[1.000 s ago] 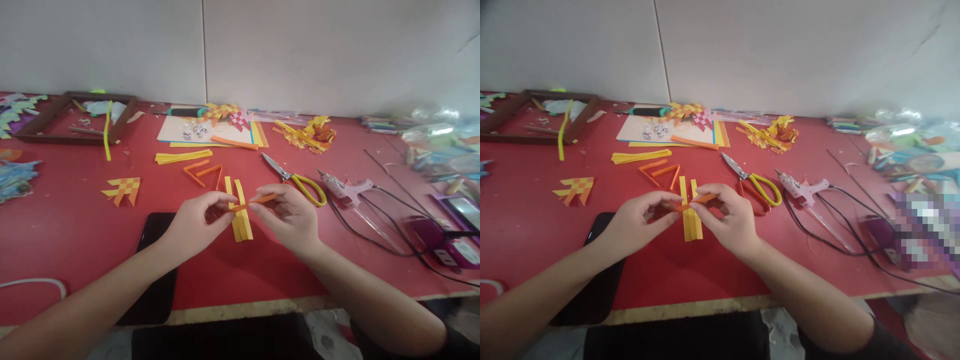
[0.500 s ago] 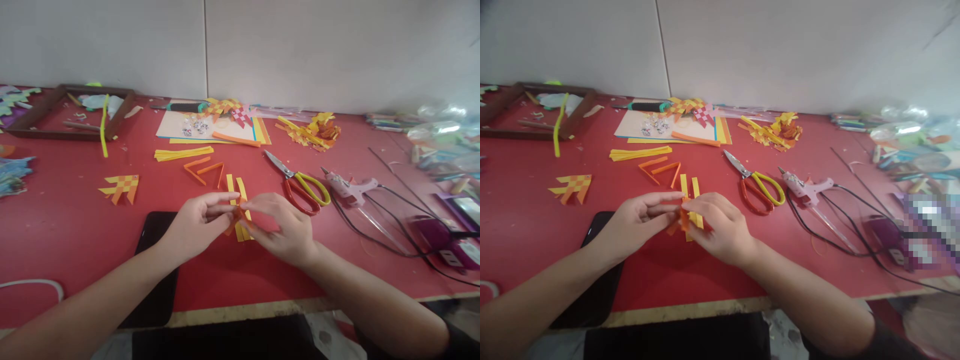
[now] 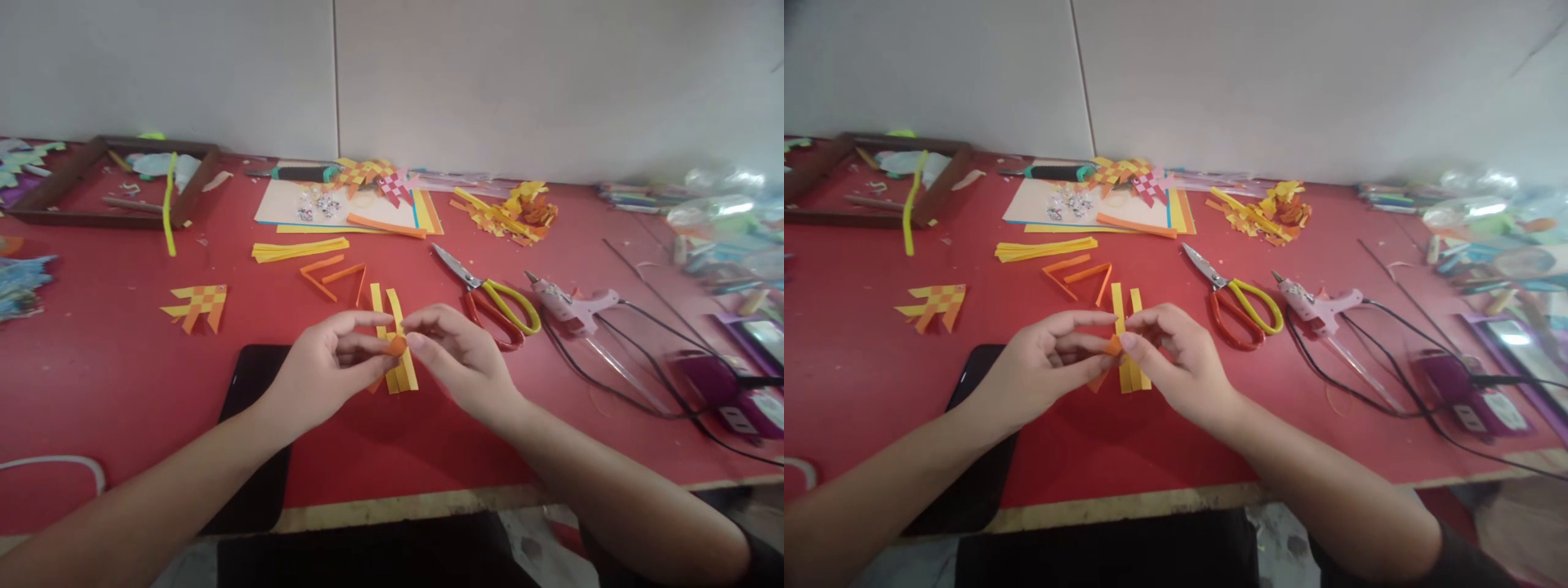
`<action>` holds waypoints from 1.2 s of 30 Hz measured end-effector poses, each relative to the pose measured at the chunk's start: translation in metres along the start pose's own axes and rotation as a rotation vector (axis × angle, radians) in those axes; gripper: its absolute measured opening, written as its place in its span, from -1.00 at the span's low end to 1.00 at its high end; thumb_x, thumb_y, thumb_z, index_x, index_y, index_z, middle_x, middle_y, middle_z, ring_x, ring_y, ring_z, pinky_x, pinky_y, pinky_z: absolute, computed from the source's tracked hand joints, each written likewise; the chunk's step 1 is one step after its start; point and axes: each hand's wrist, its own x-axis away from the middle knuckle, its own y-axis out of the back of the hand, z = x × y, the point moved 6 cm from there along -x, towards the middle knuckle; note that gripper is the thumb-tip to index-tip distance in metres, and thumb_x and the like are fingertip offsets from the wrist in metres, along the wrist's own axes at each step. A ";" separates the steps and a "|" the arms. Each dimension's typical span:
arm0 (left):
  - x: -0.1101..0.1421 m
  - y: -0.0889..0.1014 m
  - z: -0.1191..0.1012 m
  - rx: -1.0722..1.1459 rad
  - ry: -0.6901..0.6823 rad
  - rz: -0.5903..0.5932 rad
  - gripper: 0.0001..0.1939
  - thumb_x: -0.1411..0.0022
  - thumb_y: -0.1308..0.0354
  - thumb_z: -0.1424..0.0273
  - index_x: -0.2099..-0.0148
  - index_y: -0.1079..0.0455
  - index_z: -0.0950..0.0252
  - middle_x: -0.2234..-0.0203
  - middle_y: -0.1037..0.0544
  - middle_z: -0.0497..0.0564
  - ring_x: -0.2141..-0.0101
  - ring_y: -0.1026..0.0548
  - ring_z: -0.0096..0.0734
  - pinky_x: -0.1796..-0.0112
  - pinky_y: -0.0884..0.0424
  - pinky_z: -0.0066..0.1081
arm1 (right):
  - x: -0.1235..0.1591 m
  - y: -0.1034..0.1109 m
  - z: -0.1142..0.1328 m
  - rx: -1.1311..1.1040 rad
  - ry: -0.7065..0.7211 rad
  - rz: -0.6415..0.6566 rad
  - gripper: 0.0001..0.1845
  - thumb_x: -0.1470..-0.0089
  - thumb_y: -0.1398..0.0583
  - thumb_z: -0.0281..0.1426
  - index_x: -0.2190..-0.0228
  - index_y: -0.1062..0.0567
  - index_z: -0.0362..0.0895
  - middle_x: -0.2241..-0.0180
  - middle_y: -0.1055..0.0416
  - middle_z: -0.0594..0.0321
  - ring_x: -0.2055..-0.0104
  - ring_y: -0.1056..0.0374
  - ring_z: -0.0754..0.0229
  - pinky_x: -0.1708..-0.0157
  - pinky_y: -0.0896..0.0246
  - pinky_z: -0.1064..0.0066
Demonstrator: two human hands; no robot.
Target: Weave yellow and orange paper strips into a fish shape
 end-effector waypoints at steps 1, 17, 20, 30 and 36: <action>0.001 -0.001 0.000 -0.008 -0.005 0.005 -0.56 -0.13 -0.36 0.29 -0.04 -0.41 0.22 0.28 -0.67 -0.02 0.30 -0.64 -0.38 0.24 -0.55 -0.46 | 0.000 -0.003 -0.002 -0.033 -0.050 0.042 -0.90 -0.19 -0.20 -0.35 0.31 -0.51 -0.11 0.36 -0.45 0.23 0.35 -0.41 0.27 0.34 -0.37 0.42; -0.002 -0.006 0.003 -0.059 -0.005 0.068 -0.82 -0.20 -0.29 0.27 0.23 -0.54 0.27 0.34 -0.65 -0.05 0.34 -0.60 -0.50 0.30 -0.49 -0.57 | 0.001 -0.005 -0.003 -0.071 -0.088 0.047 -0.90 -0.11 -0.24 -0.39 0.44 -0.54 -0.12 0.47 -0.45 0.27 0.46 -0.39 0.31 0.49 -0.31 0.46; -0.001 -0.010 0.003 -0.066 -0.011 0.109 -0.87 -0.25 -0.23 0.34 0.28 -0.56 0.27 0.42 -0.64 -0.08 0.42 -0.55 -0.57 0.34 -0.45 -0.60 | 0.002 -0.008 -0.004 -0.134 -0.116 0.084 -0.89 -0.12 -0.24 -0.38 0.44 -0.51 -0.12 0.46 -0.43 0.27 0.48 -0.42 0.30 0.49 -0.34 0.46; -0.001 -0.013 -0.001 -0.135 -0.095 0.154 -0.78 -0.29 -0.18 0.25 0.32 -0.47 0.29 0.49 -0.56 -0.09 0.47 -0.45 -0.58 0.42 -0.35 -0.58 | 0.000 -0.007 0.000 0.071 -0.052 0.162 -0.79 -0.14 -0.25 -0.31 0.50 -0.51 -0.12 0.53 -0.45 0.27 0.53 -0.31 0.33 0.53 -0.18 0.47; -0.004 -0.007 0.013 -0.059 -0.039 0.080 -0.77 -0.30 -0.16 0.22 0.30 -0.33 0.27 0.40 -0.59 -0.03 0.38 -0.54 -0.48 0.32 -0.42 -0.49 | -0.017 0.051 0.006 0.231 -0.082 -0.004 -0.72 -0.10 -0.25 -0.15 0.47 -0.51 -0.09 0.50 -0.48 0.25 0.47 -0.36 0.25 0.48 -0.23 0.43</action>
